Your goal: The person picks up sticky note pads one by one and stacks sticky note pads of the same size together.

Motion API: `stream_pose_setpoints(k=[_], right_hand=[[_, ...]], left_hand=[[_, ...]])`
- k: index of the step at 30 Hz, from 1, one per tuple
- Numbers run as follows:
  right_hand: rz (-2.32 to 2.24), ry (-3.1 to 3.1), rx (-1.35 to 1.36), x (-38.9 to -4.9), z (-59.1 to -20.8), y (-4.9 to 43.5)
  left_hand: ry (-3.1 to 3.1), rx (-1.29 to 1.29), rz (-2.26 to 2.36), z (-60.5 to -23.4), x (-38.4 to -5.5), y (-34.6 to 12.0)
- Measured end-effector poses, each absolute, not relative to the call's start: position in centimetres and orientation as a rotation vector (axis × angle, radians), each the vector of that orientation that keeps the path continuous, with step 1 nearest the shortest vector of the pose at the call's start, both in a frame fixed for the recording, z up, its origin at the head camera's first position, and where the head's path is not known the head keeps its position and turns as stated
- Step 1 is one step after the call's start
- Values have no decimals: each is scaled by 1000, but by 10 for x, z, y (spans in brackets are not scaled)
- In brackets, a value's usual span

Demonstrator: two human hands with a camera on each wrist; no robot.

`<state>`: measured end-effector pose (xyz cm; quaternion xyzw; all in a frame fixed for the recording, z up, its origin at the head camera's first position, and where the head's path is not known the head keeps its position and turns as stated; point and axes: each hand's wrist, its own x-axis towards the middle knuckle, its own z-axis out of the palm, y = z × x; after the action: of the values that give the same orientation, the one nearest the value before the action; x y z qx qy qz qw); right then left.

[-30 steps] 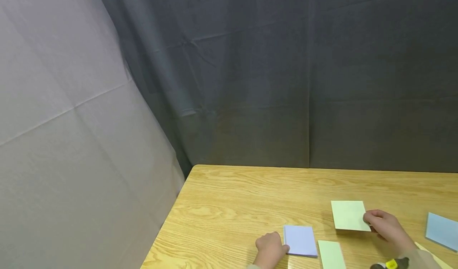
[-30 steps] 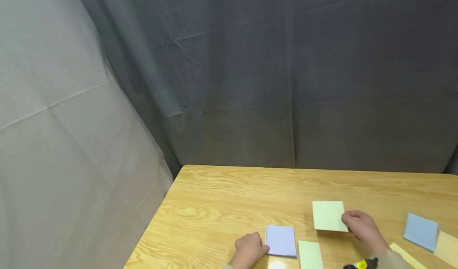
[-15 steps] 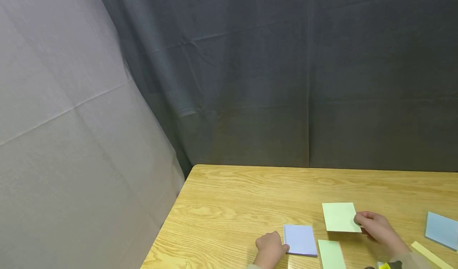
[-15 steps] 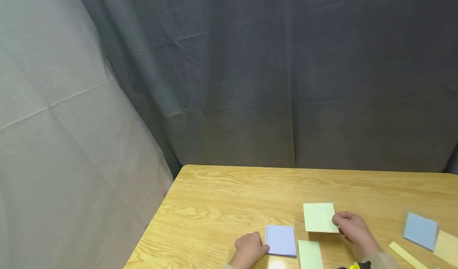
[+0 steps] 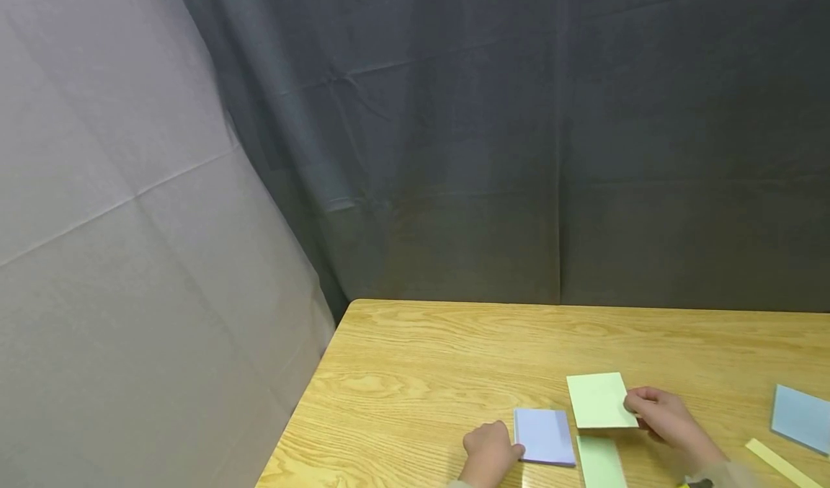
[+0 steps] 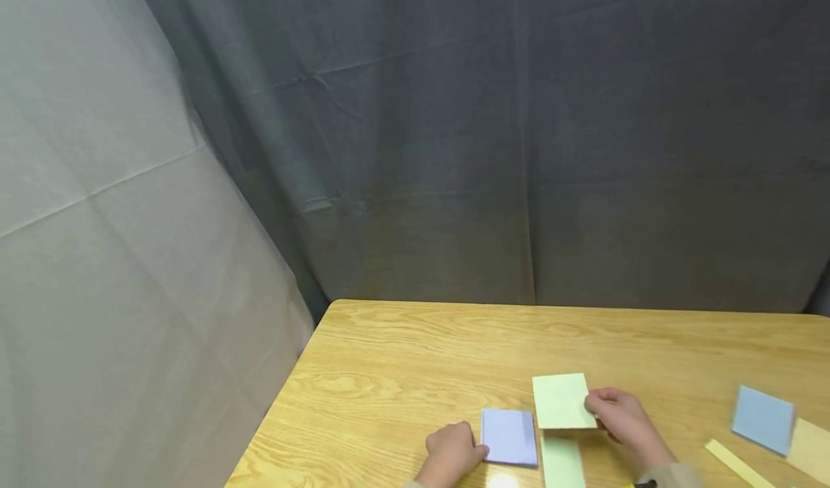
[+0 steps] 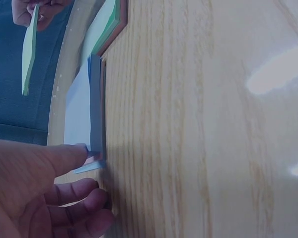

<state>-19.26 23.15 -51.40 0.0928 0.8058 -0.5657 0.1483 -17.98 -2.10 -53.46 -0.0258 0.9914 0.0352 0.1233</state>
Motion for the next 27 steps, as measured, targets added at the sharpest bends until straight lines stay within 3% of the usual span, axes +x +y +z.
stream_pose_setpoints(k=[27], right_hand=[[-1714,2294,248,-185,-536,167]], left_hand=[[2948,-46,67,-536,-179,-22]])
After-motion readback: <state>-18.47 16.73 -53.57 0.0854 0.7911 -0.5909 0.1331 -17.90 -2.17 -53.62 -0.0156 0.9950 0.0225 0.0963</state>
